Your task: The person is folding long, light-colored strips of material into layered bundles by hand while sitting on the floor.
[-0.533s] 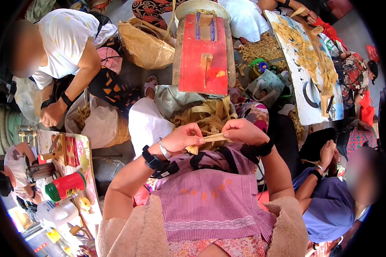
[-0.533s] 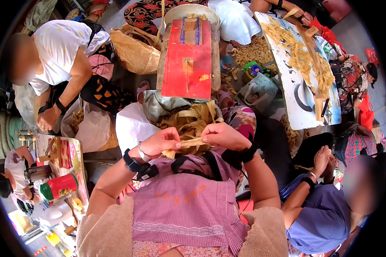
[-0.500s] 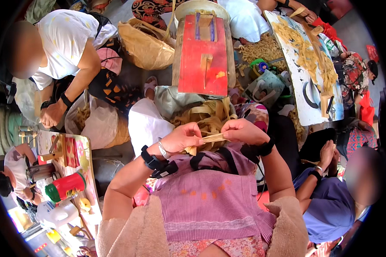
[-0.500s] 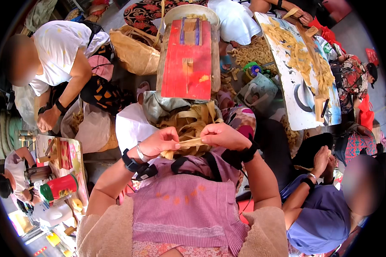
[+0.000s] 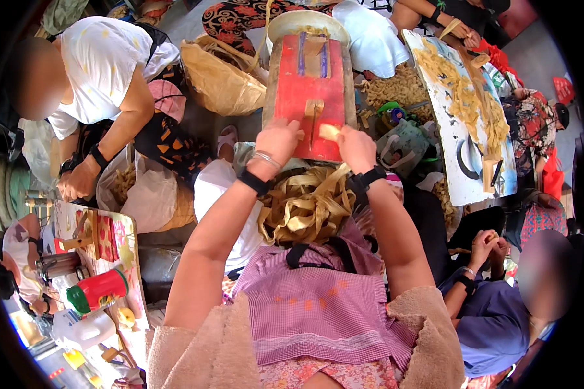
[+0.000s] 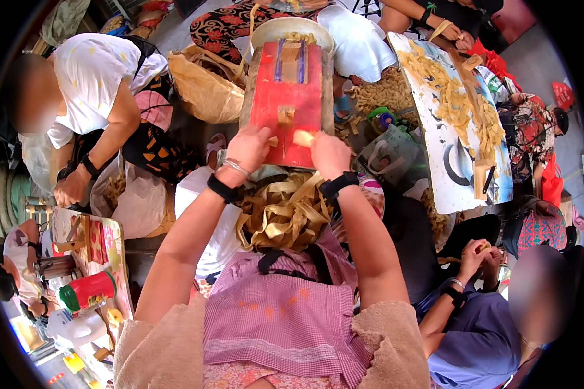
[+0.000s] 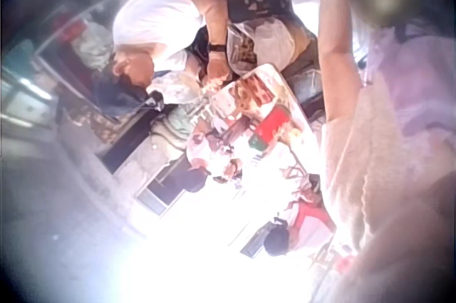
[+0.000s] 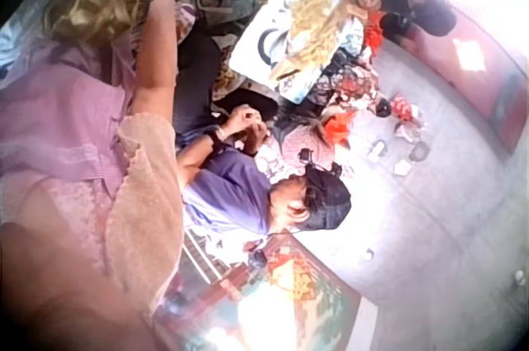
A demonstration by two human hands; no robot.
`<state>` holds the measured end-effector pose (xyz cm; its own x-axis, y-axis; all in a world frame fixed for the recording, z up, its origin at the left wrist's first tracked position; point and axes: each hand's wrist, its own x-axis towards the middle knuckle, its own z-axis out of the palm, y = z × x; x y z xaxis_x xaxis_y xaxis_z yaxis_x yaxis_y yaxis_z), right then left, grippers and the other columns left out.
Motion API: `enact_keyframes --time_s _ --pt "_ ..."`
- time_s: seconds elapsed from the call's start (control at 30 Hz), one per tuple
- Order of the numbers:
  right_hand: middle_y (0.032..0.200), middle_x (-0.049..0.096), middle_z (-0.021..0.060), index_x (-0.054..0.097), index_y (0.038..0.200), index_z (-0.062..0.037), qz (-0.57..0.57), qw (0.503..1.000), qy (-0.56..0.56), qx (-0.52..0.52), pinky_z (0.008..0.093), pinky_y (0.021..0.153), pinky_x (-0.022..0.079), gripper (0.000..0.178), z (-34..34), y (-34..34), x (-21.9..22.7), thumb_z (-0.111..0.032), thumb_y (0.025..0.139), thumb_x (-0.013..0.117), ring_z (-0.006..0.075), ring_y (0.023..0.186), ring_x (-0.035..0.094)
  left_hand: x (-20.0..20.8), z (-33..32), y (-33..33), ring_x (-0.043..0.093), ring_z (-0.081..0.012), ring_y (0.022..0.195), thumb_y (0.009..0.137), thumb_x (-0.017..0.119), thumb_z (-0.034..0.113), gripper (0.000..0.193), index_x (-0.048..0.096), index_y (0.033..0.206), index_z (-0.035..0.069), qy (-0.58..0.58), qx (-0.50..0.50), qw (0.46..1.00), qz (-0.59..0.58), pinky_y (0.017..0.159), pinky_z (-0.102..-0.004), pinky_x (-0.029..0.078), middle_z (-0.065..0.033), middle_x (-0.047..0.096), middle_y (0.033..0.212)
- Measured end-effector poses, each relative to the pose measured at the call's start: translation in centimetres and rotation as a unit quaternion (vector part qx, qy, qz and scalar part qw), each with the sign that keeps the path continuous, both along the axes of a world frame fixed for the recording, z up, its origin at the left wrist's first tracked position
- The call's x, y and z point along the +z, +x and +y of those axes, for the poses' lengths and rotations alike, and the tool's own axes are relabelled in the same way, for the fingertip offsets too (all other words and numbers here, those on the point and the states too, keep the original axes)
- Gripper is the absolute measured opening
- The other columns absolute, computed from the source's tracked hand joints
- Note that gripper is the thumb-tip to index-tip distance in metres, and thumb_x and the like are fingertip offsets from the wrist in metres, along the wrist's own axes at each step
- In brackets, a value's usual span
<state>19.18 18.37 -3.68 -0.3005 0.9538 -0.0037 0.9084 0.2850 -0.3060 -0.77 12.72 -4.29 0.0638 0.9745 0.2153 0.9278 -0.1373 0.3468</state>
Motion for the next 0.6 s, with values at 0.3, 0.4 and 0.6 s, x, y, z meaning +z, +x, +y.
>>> enact_keyframes --time_s 0.3,0.4,0.6 --pt "0.071 0.059 -0.0012 0.06 0.09 -0.0042 0.412 0.765 -0.487 0.086 0.019 0.05 0.04 0.019 -10.2 1.6 4.1 -0.023 0.09 0.057 0.0038 0.055 0.05 3.5 -11.1 1.7 0.054 -0.0287 0.11 0.074 0.061 0.006 0.047 0.055 0.12 0.015 0.037 -0.157 0.985 -0.067 0.083 -0.036 0.051 -0.0095 0.047 0.131" --pt "0.076 0.062 0.0018 0.061 0.097 -0.004 0.349 0.732 -0.565 0.15 0.0187 0.047 0.039 0.016 -11.3 3.2 3.5 -0.018 0.091 0.055 0.0037 0.054 0.05 3.1 -11.2 1.3 0.061 -0.0296 0.096 0.071 0.061 -0.001 0.035 0.061 0.105 0.008 0.102 -0.06 0.984 -0.131 0.079 -0.0333 0.053 -0.0083 0.059 0.112" --pt "0.092 0.065 0.0141 0.056 0.112 0.0052 0.605 0.53 -0.563 0.188 0.0156 0.039 0.031 0.026 -11.7 5.7 9.8 -0.008 0.091 0.051 0.006 0.052 0.052 3.7 -14.8 3.1 0.062 -0.0194 0.072 0.09 0.054 0.009 0.015 0.06 0.103 0.006 -0.143 -0.127 0.877 -0.442 0.064 -0.0292 0.05 -0.0047 0.063 0.08"
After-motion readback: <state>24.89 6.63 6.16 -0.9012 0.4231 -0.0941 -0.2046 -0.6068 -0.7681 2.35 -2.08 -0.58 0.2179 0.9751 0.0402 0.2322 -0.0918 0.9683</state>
